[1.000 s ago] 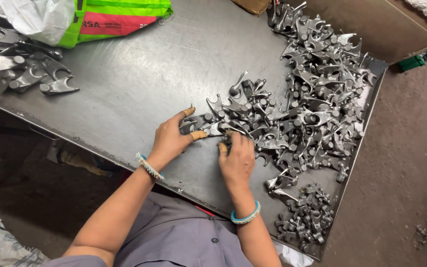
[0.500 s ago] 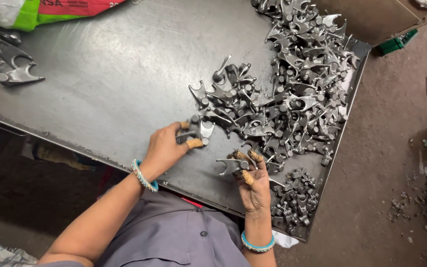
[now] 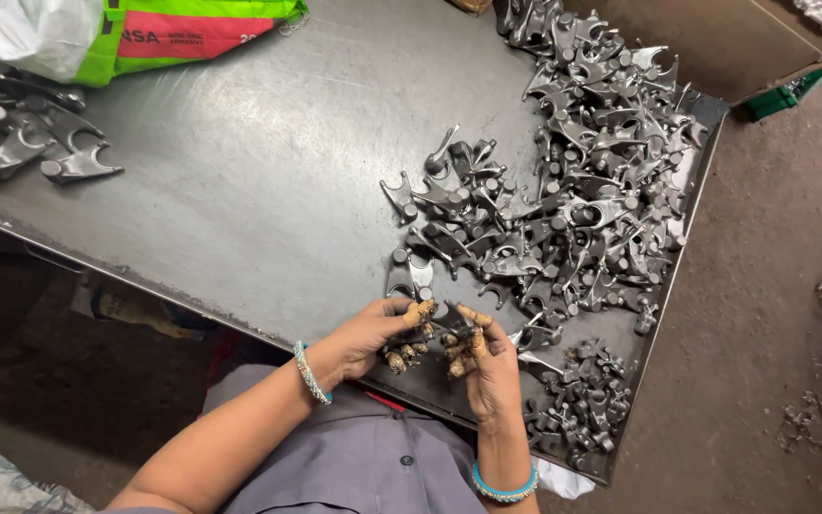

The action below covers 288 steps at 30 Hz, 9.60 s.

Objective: The person repeatedly picks up small metal components from a pile on a metal table, aligns two pieces together by hand, and places the assembled pair on the left side of the table. The process continues with multiple identical parts throughout the clip.

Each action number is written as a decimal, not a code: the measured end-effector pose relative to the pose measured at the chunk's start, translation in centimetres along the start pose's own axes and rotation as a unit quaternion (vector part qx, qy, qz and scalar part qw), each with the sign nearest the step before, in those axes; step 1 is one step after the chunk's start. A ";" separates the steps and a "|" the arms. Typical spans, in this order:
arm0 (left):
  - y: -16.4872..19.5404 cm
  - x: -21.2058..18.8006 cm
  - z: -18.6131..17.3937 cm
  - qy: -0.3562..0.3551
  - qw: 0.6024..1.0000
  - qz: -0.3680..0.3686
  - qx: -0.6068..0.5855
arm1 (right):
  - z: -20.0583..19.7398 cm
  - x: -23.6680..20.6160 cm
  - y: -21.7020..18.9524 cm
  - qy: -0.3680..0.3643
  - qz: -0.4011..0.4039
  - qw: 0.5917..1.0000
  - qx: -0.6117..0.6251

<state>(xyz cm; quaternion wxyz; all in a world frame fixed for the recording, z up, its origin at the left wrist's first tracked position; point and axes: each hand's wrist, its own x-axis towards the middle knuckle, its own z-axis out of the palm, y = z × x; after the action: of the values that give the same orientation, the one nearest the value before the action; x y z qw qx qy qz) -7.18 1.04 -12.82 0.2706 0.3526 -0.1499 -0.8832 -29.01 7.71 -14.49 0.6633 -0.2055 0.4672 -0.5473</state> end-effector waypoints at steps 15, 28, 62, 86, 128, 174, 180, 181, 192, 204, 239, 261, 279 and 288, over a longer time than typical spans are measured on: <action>1.2 -1.1 -0.8 0.023 0.996 0.001 -0.089 | 4.9 -1.0 -1.9 -0.077 -0.133 0.972 -0.176; 6.0 -3.1 -2.3 0.115 0.988 0.102 0.019 | 10.4 1.6 -1.3 0.072 -0.286 0.677 -0.674; 2.2 -2.0 -1.9 -0.084 0.979 0.007 -0.186 | 8.4 2.9 -3.5 0.021 -0.291 0.731 -0.617; 3.2 -2.1 -2.3 0.010 0.987 0.025 -0.155 | -1.8 -0.3 -0.9 -0.013 0.038 0.993 0.114; 7.9 -2.9 -3.1 0.048 0.926 0.190 0.322 | 10.5 2.8 -1.9 -0.115 0.026 0.992 -0.053; 6.8 -1.5 1.0 0.147 0.676 0.386 0.610 | 0.1 -1.0 -0.8 0.015 -0.068 0.994 0.089; 1.3 -1.4 0.5 0.044 0.925 0.270 0.264 | 1.6 -0.7 0.5 0.041 -0.035 0.996 0.070; 0.9 -1.2 0.0 0.049 0.958 0.216 0.180 | 1.9 -0.8 0.4 0.030 -0.050 0.997 0.050; 1.0 -0.6 -1.8 0.022 0.999 0.019 -0.019 | 3.2 -1.1 -1.2 -0.041 -0.164 0.970 -0.172; 1.1 0.2 -1.5 0.032 0.999 0.017 -0.029 | 1.2 -0.5 1.1 0.000 0.009 0.999 -0.035; 2.2 -0.6 -2.0 0.089 0.974 0.168 0.125 | 1.8 0.2 1.6 -0.020 0.012 0.997 -0.072; 1.5 -1.4 -0.8 0.067 0.946 0.190 0.253 | 4.0 0.9 -0.5 -0.089 0.030 0.952 -0.292; 41.1 9.5 2.5 0.145 0.785 0.593 0.108 | 9.5 6.8 -1.2 0.030 -0.280 0.609 -0.741; 32.9 8.9 2.1 0.120 0.845 0.489 0.182 | 10.1 6.0 -2.1 0.057 -0.284 0.655 -0.697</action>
<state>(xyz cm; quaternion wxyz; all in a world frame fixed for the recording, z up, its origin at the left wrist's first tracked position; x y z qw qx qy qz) -1.77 -30.62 -1.20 0.6141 0.3801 -0.4268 -0.5442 -21.79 -0.86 -10.32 0.1090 -0.6988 0.6673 -0.2334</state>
